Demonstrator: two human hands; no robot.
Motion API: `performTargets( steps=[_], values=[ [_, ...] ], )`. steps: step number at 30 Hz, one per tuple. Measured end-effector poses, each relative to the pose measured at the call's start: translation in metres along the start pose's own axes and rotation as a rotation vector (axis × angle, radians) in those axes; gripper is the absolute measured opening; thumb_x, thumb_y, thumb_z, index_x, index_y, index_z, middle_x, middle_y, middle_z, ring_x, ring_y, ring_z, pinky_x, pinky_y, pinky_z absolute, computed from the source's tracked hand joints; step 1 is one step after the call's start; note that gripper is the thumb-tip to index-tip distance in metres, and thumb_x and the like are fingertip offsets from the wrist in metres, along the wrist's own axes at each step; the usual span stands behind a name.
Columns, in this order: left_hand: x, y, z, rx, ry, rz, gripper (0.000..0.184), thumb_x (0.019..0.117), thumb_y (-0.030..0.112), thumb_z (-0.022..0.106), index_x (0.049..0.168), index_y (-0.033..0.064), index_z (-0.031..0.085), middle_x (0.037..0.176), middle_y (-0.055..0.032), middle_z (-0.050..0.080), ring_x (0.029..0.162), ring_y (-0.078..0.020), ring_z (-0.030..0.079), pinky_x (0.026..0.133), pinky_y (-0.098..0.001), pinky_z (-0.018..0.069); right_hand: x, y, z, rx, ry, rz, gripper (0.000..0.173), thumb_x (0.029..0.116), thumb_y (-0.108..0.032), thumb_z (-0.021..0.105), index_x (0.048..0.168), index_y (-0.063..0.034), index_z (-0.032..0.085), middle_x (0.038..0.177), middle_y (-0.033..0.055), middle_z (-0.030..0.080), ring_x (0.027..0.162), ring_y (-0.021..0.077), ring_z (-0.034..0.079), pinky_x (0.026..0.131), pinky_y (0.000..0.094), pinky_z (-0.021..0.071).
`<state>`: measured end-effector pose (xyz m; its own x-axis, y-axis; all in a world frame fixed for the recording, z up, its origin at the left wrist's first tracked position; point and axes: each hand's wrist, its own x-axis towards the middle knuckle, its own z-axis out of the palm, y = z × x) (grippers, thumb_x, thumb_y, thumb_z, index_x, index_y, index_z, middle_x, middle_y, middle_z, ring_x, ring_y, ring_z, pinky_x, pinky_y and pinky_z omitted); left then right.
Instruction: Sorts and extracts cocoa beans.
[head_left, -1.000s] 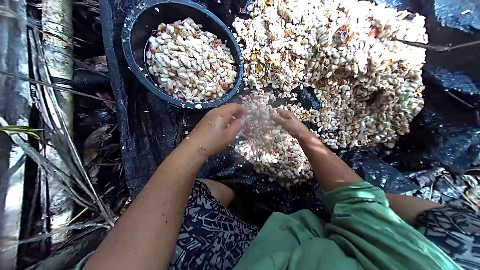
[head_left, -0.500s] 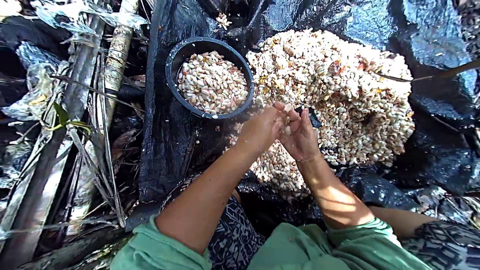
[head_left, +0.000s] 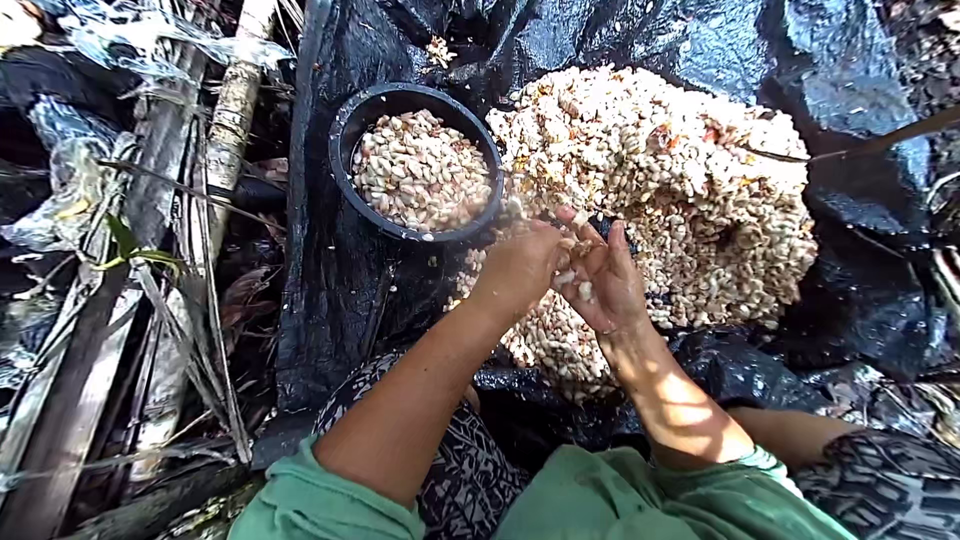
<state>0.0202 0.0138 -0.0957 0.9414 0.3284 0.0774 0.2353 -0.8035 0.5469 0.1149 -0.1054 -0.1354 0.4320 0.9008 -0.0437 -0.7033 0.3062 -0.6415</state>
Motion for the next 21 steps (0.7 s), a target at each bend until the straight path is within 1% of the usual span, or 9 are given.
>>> performTargets(
  steps=[3, 4, 6, 8, 11, 14, 17, 19, 21],
  values=[
    [0.001, -0.008, -0.013, -0.22, -0.027, -0.048, 0.028, 0.1063, 0.007, 0.047, 0.123, -0.0055, 0.066, 0.11, -0.0235, 0.071, 0.103, -0.0353, 0.071, 0.095, -0.0541, 0.0537, -0.003, 0.001, 0.0, 0.055, 0.001, -0.006, 0.067, 0.1062, -0.063, 0.02, 0.144, -0.0208, 0.056, 0.127, 0.0039, 0.067, 0.104, 0.0171, 0.07, 0.086, 0.037, 0.0608],
    [0.0, -0.008, -0.018, -0.322, -0.038, -0.09, 0.029, 0.1068, 0.006, 0.045, 0.123, -0.0063, 0.066, 0.108, -0.0214, 0.071, 0.098, -0.0287, 0.071, 0.092, -0.0468, 0.0554, -0.003, 0.002, 0.0, 0.061, 0.005, -0.011, 0.067, 0.1062, -0.063, 0.021, 0.144, -0.0201, 0.056, 0.129, 0.005, 0.067, 0.107, 0.0193, 0.07, 0.087, 0.0387, 0.061],
    [-0.001, -0.009, -0.024, -0.585, -0.073, -0.234, 0.028, 0.1098, 0.011, 0.042, 0.122, -0.0015, 0.064, 0.09, -0.0083, 0.066, 0.072, -0.0107, 0.062, 0.068, -0.0274, 0.0536, -0.003, 0.002, -0.001, 0.06, 0.005, -0.024, 0.068, 0.1053, -0.064, 0.023, 0.146, -0.0187, 0.054, 0.136, 0.0082, 0.065, 0.113, 0.0237, 0.068, 0.093, 0.042, 0.0589],
    [-0.002, -0.015, -0.026, -0.863, -0.123, -0.368, 0.025, 0.1099, 0.014, 0.044, 0.123, 0.0016, 0.061, 0.086, -0.0039, 0.065, 0.066, -0.007, 0.061, 0.061, -0.023, 0.0528, -0.002, 0.005, -0.003, 0.027, -0.006, -0.055, 0.072, 0.1042, -0.067, 0.021, 0.147, -0.0175, 0.051, 0.141, 0.0089, 0.061, 0.118, 0.0249, 0.066, 0.098, 0.0434, 0.0566],
    [-0.003, -0.016, -0.026, -0.942, -0.121, -0.385, 0.022, 0.1031, 0.005, 0.056, 0.125, 0.0, 0.058, 0.096, -0.0051, 0.068, 0.071, -0.0067, 0.064, 0.064, -0.0232, 0.0558, 0.001, 0.007, -0.001, -0.046, -0.009, -0.112, 0.076, 0.1032, -0.069, 0.016, 0.148, -0.0176, 0.049, 0.142, 0.0052, 0.06, 0.117, 0.0197, 0.066, 0.097, 0.0384, 0.0561],
    [-0.002, -0.015, -0.019, -0.63, -0.048, -0.262, 0.023, 0.0985, 0.011, 0.067, 0.117, -0.0022, 0.062, 0.099, -0.0106, 0.07, 0.076, -0.0117, 0.067, 0.069, -0.0294, 0.0573, 0.002, 0.012, 0.005, -0.138, -0.032, -0.146, 0.079, 0.1023, -0.07, 0.015, 0.151, -0.0171, 0.045, 0.147, 0.0022, 0.057, 0.125, 0.0149, 0.061, 0.099, 0.032, 0.0532],
    [-0.002, -0.015, -0.013, -0.329, -0.013, -0.09, 0.025, 0.0986, 0.011, 0.066, 0.12, -0.0025, 0.066, 0.109, -0.0183, 0.072, 0.099, -0.0279, 0.071, 0.092, -0.0487, 0.0562, 0.002, 0.019, 0.014, -0.195, -0.002, -0.132, 0.078, 0.1041, -0.066, 0.008, 0.151, -0.0173, 0.046, 0.146, -0.0014, 0.056, 0.125, 0.0093, 0.059, 0.1, 0.0292, 0.0515],
    [-0.003, -0.014, -0.012, -0.208, -0.041, -0.043, 0.024, 0.0982, 0.009, 0.064, 0.118, -0.0055, 0.066, 0.111, -0.0228, 0.07, 0.105, -0.036, 0.069, 0.096, -0.0554, 0.0531, 0.002, 0.021, 0.014, -0.189, -0.003, -0.113, 0.077, 0.1045, -0.065, 0.007, 0.152, -0.0175, 0.046, 0.147, -0.001, 0.056, 0.125, 0.0095, 0.059, 0.1, 0.0292, 0.0515],
    [-0.004, -0.012, -0.011, -0.162, -0.076, -0.033, 0.02, 0.0983, 0.01, 0.062, 0.108, -0.0072, 0.067, 0.102, -0.024, 0.069, 0.099, -0.0383, 0.069, 0.091, -0.0568, 0.0536, 0.001, 0.023, 0.013, -0.17, -0.015, -0.101, 0.077, 0.1043, -0.065, 0.008, 0.15, -0.0172, 0.047, 0.149, -0.0002, 0.055, 0.127, 0.011, 0.059, 0.1, 0.0297, 0.052]
  ],
)
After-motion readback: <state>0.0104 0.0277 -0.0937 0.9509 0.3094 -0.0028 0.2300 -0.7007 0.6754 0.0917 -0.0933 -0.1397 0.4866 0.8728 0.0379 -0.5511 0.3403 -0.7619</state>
